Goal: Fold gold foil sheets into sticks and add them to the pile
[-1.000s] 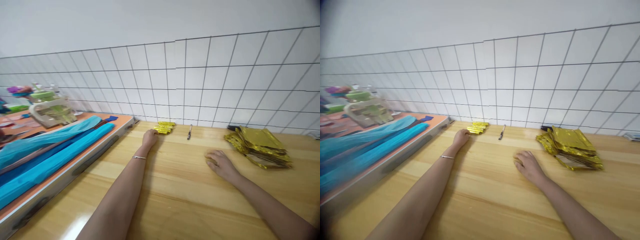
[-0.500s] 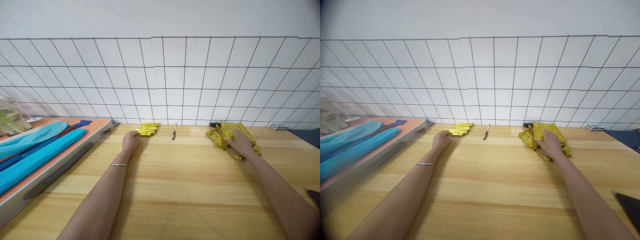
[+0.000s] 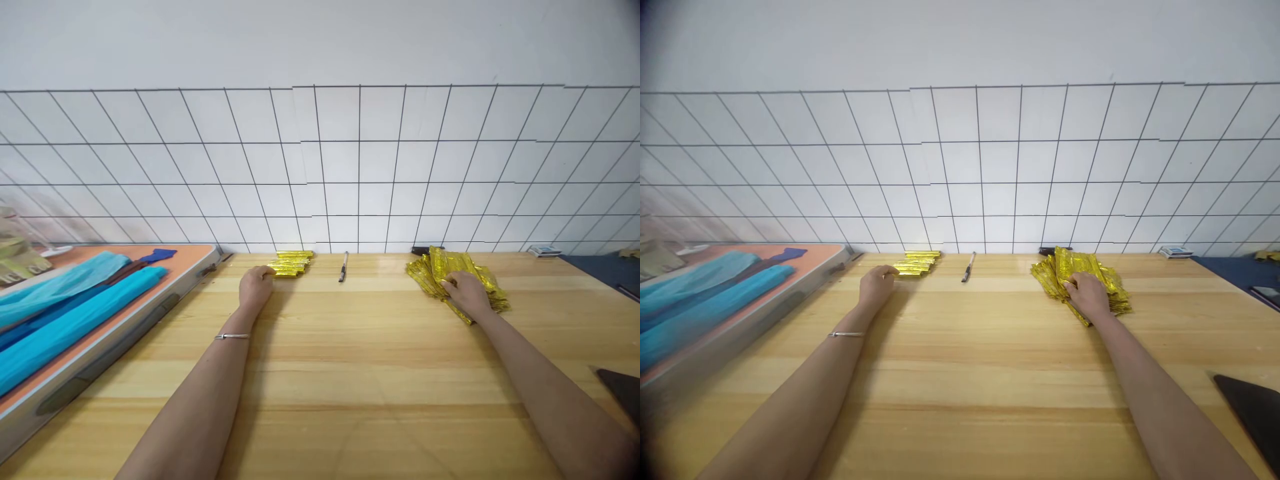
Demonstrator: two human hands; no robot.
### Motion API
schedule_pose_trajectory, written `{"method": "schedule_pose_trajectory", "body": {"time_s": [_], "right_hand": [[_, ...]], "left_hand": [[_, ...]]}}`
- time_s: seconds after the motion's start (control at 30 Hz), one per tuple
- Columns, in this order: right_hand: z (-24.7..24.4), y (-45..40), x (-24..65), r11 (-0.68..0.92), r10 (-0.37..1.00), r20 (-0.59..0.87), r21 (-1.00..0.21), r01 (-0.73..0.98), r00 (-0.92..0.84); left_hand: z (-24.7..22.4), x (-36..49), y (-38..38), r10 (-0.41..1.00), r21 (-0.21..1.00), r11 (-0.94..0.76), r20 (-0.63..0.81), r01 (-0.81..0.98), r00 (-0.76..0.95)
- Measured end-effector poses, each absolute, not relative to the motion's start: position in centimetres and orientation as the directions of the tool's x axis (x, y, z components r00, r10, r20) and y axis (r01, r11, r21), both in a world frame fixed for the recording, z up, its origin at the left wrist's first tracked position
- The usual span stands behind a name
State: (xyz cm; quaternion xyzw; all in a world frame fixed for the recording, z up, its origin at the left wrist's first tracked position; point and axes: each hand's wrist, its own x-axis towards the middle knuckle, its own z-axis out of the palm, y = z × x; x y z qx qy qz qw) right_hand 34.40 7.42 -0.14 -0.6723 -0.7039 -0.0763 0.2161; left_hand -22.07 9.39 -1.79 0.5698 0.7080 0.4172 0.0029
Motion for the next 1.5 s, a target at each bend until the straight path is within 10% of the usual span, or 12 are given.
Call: {"method": "schedule_pose_trajectory", "body": {"time_s": [0.37,0.53,0.7,0.83,1.23,1.37,1.5], "right_hand": [[7.4,4.8,31.3,0.129,0.743,0.649,-0.377,0.917,0.163],[10.1,1.8,25.9,0.354,0.930,0.366,-0.913,0.204,0.024],[7.1,1.3,22.0,0.124,0.962,0.162,-0.976,-0.178,-0.218],[2.9,1.9,20.8,0.026,0.975,0.045,-0.996,-0.089,-0.217],[1.0,3.4,22.4,0.236,0.944,0.274,-0.951,0.201,0.185],[2.3,1.4,20.0,0.374,0.914,0.405,-0.859,0.351,0.017],[1.3,-0.5,17.8,0.517,0.856,0.276,-0.482,0.707,-0.438]], "left_hand": [[2.7,-19.4,9.0,0.804,0.892,-0.144,0.358,0.429,-0.474],[4.3,-12.8,7.1,0.915,0.921,-0.264,0.333,0.286,-0.228],[3.6,-4.8,3.0,0.973,0.978,-0.198,0.189,0.058,0.134],[2.7,-2.1,1.0,0.938,0.987,-0.044,0.093,-0.153,0.334],[-1.0,-1.7,2.8,0.996,0.993,0.080,-0.077,0.084,-0.046],[-1.0,-0.6,1.5,0.999,0.974,0.036,-0.031,0.223,-0.027],[0.6,-1.9,1.1,0.996,0.912,-0.082,0.067,0.401,0.052]]}}
